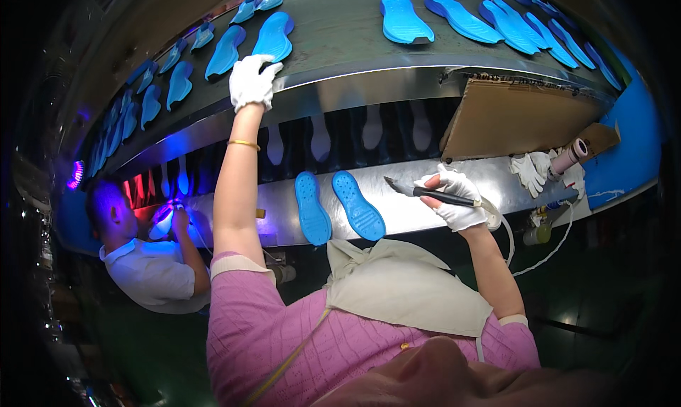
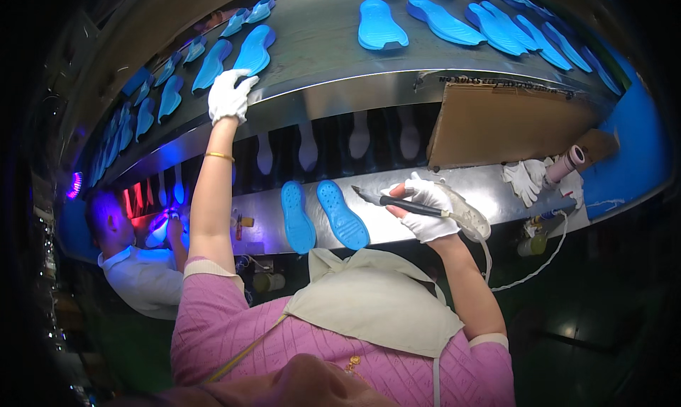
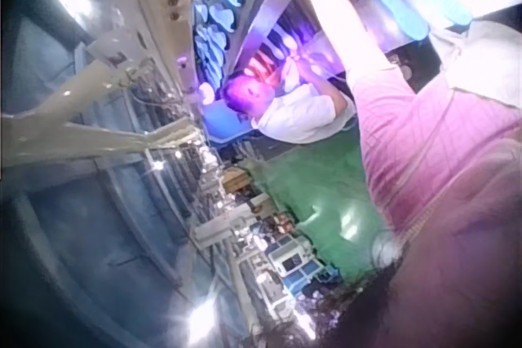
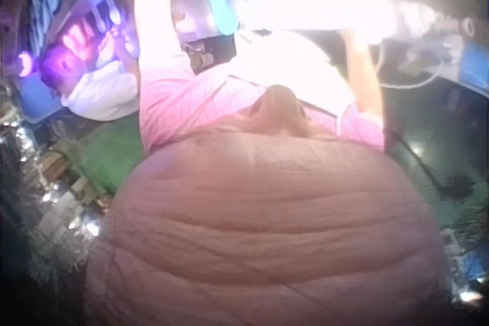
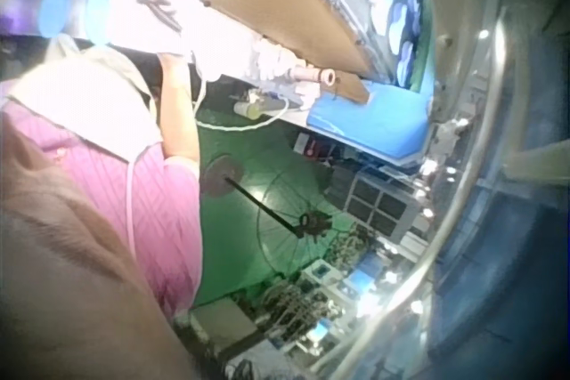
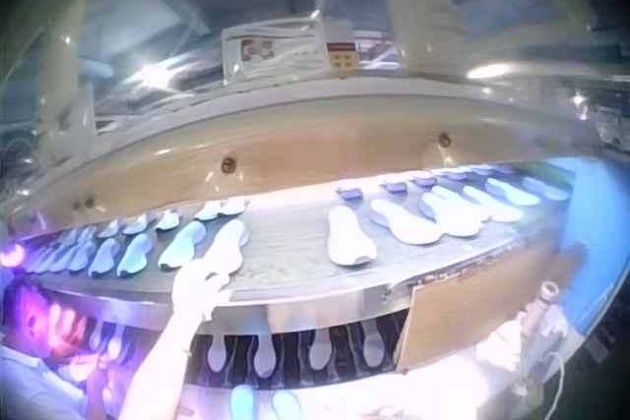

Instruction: The person takes shoe soles from a conveyor belt, applies adhesive across each sole using a brush applicator tool, and sets them on the workbench.

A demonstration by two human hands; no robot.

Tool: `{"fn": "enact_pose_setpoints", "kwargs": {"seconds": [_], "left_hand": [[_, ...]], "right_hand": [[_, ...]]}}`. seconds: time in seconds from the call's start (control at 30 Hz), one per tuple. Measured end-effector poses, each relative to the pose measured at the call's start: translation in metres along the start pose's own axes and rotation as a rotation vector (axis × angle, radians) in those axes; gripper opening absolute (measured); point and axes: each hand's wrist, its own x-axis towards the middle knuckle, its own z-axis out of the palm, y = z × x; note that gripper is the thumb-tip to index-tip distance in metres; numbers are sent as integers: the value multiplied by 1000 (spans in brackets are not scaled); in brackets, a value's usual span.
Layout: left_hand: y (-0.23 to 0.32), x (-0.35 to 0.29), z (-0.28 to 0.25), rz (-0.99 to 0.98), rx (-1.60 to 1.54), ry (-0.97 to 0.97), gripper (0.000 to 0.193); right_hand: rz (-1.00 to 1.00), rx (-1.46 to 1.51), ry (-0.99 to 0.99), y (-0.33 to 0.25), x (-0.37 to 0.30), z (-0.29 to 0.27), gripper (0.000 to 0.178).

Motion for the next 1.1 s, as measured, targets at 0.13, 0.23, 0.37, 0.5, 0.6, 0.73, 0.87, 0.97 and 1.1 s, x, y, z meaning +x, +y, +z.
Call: {"fn": "enact_pose_setpoints", "kwargs": {"seconds": [0.13, 0.23, 0.37, 0.5, 0.6, 0.73, 0.87, 0.97, 1.1], "left_hand": [[32, -35, -23, 121, -604, 221, 21], [67, -39, -68, 321, -907, 520, 31], [72, -45, -104, 316, -1736, -41, 53], [98, -95, -29, -42, -2225, -726, 60], [125, -167, 25, -645, -2233, -795, 75], [131, -212, 34, -873, -2386, -879, 86], [152, -214, 31, -1191, -2594, -779, 87], [161, -219, 40, -988, -2295, -669, 84], [170, -223, 54, -927, -2173, -559, 81]], "right_hand": [[130, 108, 78, -2, -6, -14, 22], [77, 220, 191, -1, -8, -28, 20], [147, 397, 271, -6, -5, -32, 18], [36, 506, 204, -7, -1, -22, 20], [40, 521, 147, -18, -3, -11, 21], [-26, 499, 139, -21, 0, -5, 22], [-42, 361, 164, -18, 27, 15, 19], [-53, 409, 184, -26, 42, 21, 18], [-89, 327, 264, -29, 51, 34, 16]]}}
